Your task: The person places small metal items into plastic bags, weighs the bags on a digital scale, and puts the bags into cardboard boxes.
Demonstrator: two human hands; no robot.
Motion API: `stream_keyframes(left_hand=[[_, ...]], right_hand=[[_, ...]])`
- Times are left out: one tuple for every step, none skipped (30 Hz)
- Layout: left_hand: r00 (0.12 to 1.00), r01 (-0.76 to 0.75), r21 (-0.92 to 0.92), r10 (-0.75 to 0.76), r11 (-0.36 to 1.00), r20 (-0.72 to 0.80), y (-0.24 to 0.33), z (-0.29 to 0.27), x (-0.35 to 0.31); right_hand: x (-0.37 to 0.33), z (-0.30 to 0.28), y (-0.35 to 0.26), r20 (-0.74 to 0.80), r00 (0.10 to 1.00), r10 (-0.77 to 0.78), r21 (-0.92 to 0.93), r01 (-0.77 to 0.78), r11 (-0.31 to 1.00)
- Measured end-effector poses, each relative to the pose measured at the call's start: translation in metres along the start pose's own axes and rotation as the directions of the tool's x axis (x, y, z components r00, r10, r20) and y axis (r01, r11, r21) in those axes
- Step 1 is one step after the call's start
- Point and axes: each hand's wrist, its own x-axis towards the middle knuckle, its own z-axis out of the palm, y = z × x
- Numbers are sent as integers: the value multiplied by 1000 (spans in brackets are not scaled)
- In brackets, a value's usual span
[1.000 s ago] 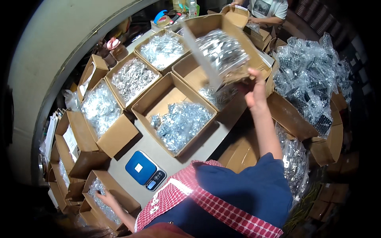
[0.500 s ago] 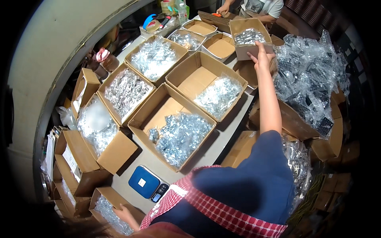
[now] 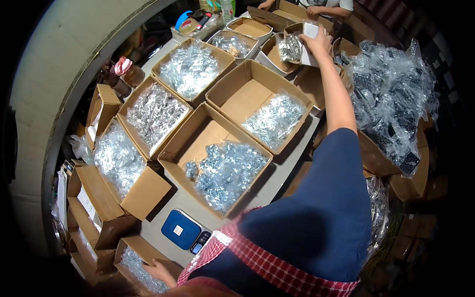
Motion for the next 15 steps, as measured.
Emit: stream_keyframes(left_hand=[[1000, 13, 22, -13, 1000, -3, 3, -2, -1], [1000, 26, 44, -26, 999, -6, 7, -5, -3], [999, 38, 63, -38, 997, -9, 10, -7, -4], [1000, 28, 63, -27, 998, -14, 9, -7, -4], [1000, 17, 63, -16, 998, -19, 7, -7, -3], [1000, 1, 57, 0, 998, -17, 6, -4, -1], [1000, -12, 63, 13, 998, -12, 4, -2, 0], [1000, -25, 69, 26, 997, -7, 2, 0, 0], [999, -35, 83, 35, 996, -4, 0, -1, 0], [1000, -22, 94, 20, 995, 16, -1, -4, 0], [999, -11, 100, 7, 995, 39, 2, -6, 1], [998, 1, 107, -8, 994, 61, 4, -7, 1], [999, -7, 114, 2, 993, 49, 5, -8, -1], [999, -14, 122, 10, 992, 36, 6, -8, -2], [1000, -21, 129, 18, 991, 22, 6, -8, -3]], right_hand=[[-1, 4, -6, 20, 999, -40, -21, 40, 999], [-3, 6, -12, 51, 997, -59, -43, 61, 997], [-4, 8, -16, 79, 994, -78, -64, 83, 994], [-5, 10, -19, 106, 990, -97, -85, 106, 991], [-7, 13, -23, 129, 983, -133, -117, 148, 982], [0, 20, -16, 92, 972, -215, -138, 226, 964], [2, 26, -15, 61, 953, -297, -157, 303, 940], [5, 28, -12, 82, 942, -326, -168, 336, 927], [1, 28, -20, 110, 928, -355, -173, 370, 913], [-3, 28, -28, 138, 913, -384, -177, 404, 897], [-4, 26, -33, 189, 908, -374, -207, 409, 889], [-6, 24, -39, 239, 901, -362, -236, 416, 878], [-7, 22, -43, 285, 892, -350, -264, 424, 866], [-10, 21, -46, 269, 891, -365, -285, 436, 854], [-9, 22, -44, 281, 875, -394, -291, 468, 834]])
